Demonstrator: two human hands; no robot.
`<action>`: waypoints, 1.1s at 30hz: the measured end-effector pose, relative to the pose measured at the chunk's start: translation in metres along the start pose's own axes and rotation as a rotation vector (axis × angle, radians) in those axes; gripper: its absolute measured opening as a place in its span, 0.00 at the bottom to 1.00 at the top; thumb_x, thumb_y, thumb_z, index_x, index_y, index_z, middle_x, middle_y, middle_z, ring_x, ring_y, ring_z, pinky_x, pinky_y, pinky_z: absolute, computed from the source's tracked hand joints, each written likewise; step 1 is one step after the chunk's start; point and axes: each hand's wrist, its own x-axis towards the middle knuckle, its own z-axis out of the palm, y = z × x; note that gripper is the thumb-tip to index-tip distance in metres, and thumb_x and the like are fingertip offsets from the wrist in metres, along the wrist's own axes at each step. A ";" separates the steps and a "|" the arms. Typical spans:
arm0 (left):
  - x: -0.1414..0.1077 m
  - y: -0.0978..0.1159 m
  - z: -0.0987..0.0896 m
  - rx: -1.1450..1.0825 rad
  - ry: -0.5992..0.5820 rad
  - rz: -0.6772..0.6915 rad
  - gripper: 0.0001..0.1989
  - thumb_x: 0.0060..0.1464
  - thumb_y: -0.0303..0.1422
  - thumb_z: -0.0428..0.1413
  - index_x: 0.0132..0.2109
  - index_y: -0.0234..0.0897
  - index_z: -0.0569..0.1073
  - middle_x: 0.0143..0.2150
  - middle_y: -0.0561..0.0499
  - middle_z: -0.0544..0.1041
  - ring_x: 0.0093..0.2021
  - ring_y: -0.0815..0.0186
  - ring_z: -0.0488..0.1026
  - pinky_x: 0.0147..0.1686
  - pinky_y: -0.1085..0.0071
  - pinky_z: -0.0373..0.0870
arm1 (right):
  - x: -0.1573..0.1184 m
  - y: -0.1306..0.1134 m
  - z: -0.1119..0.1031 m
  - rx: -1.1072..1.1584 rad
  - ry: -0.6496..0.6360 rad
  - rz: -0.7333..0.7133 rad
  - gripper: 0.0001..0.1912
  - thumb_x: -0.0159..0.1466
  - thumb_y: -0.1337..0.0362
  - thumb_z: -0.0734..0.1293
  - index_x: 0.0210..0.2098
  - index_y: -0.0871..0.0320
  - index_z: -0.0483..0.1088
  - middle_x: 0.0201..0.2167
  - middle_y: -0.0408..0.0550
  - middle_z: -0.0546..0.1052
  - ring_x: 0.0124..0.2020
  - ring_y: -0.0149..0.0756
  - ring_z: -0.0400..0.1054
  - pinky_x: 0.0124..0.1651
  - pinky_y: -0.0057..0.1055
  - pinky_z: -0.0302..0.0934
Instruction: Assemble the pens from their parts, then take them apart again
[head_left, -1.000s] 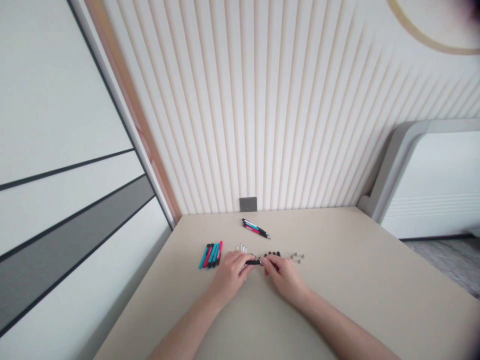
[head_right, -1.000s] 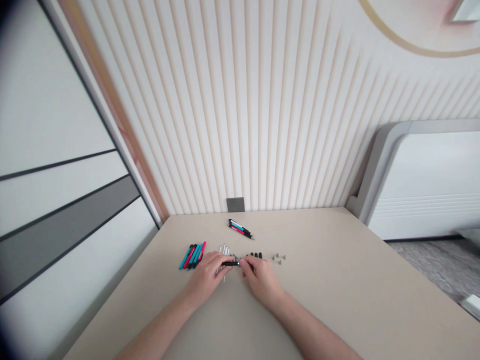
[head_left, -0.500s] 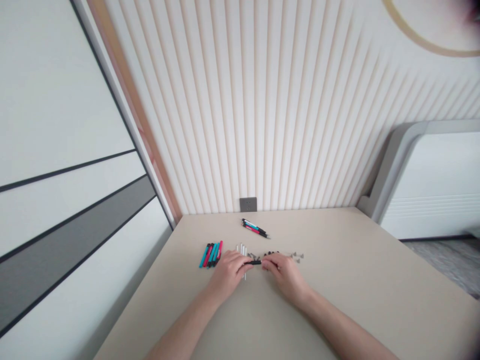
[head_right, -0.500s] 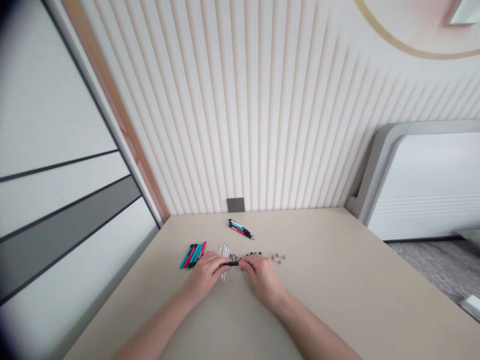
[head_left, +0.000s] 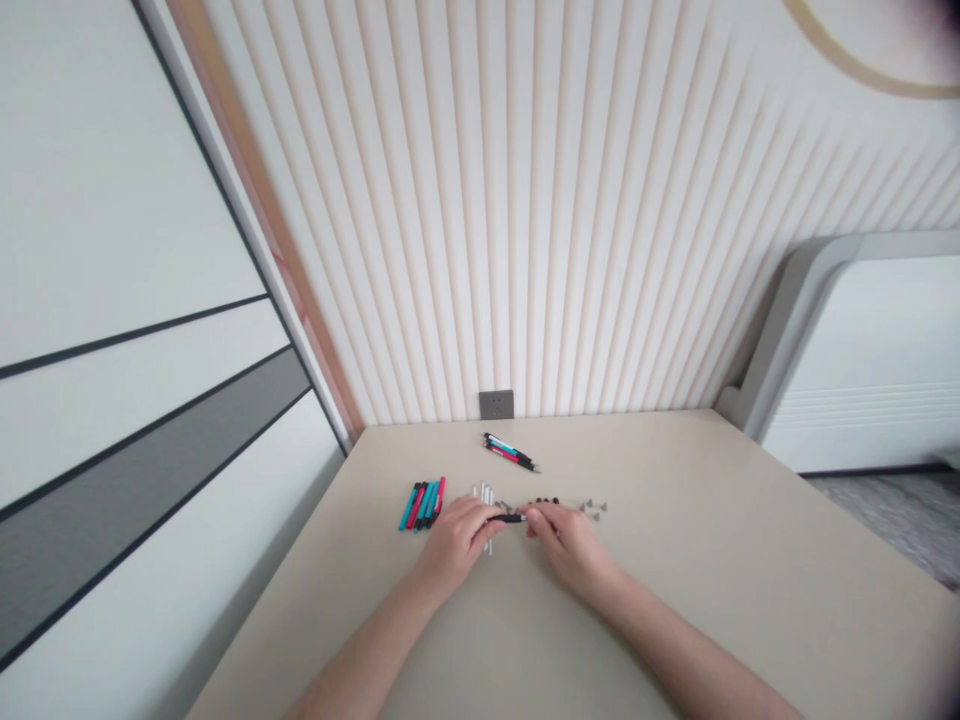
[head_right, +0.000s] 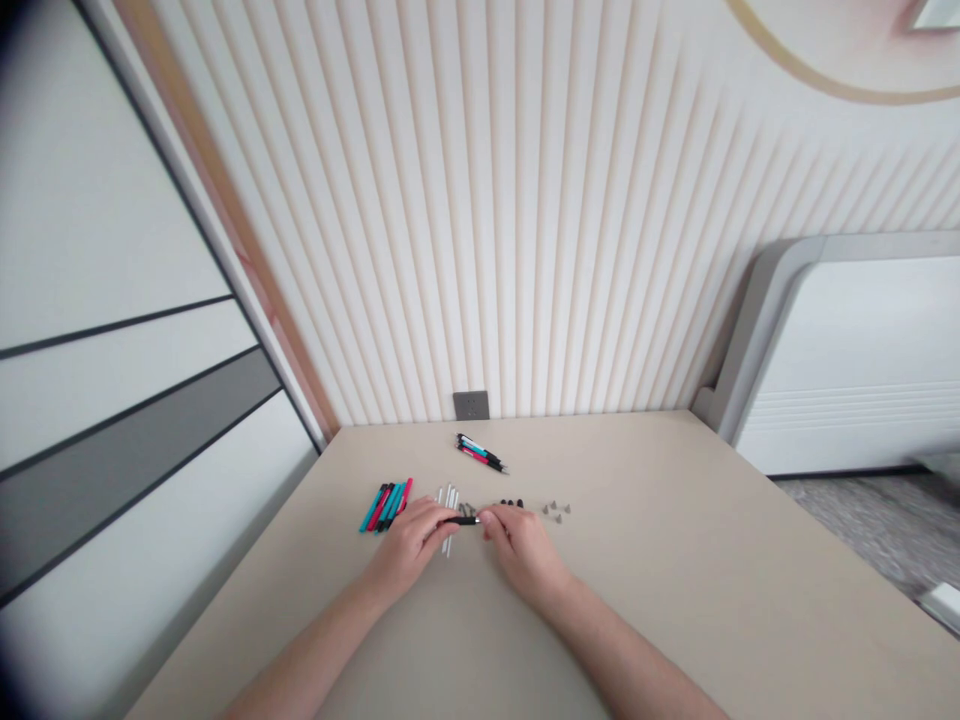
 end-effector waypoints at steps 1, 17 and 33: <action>0.000 0.000 0.000 0.007 -0.001 0.000 0.11 0.64 0.37 0.50 0.42 0.38 0.75 0.36 0.48 0.77 0.39 0.62 0.73 0.41 0.67 0.69 | 0.000 0.001 0.000 -0.002 -0.013 0.004 0.18 0.69 0.58 0.56 0.31 0.57 0.74 0.27 0.46 0.76 0.30 0.35 0.69 0.36 0.29 0.60; 0.001 0.002 -0.001 0.048 -0.029 -0.056 0.17 0.66 0.34 0.46 0.31 0.36 0.72 0.29 0.49 0.74 0.34 0.64 0.71 0.36 0.70 0.67 | 0.003 0.002 -0.005 0.057 0.184 -0.038 0.16 0.67 0.54 0.60 0.40 0.57 0.74 0.35 0.50 0.77 0.34 0.38 0.71 0.39 0.32 0.65; 0.001 -0.003 0.001 -0.067 -0.033 -0.077 0.08 0.61 0.27 0.53 0.45 0.41 0.73 0.43 0.49 0.75 0.42 0.64 0.74 0.45 0.68 0.71 | 0.006 0.087 -0.106 -0.520 -0.053 0.356 0.11 0.58 0.71 0.64 0.39 0.58 0.75 0.32 0.49 0.79 0.35 0.39 0.72 0.37 0.30 0.58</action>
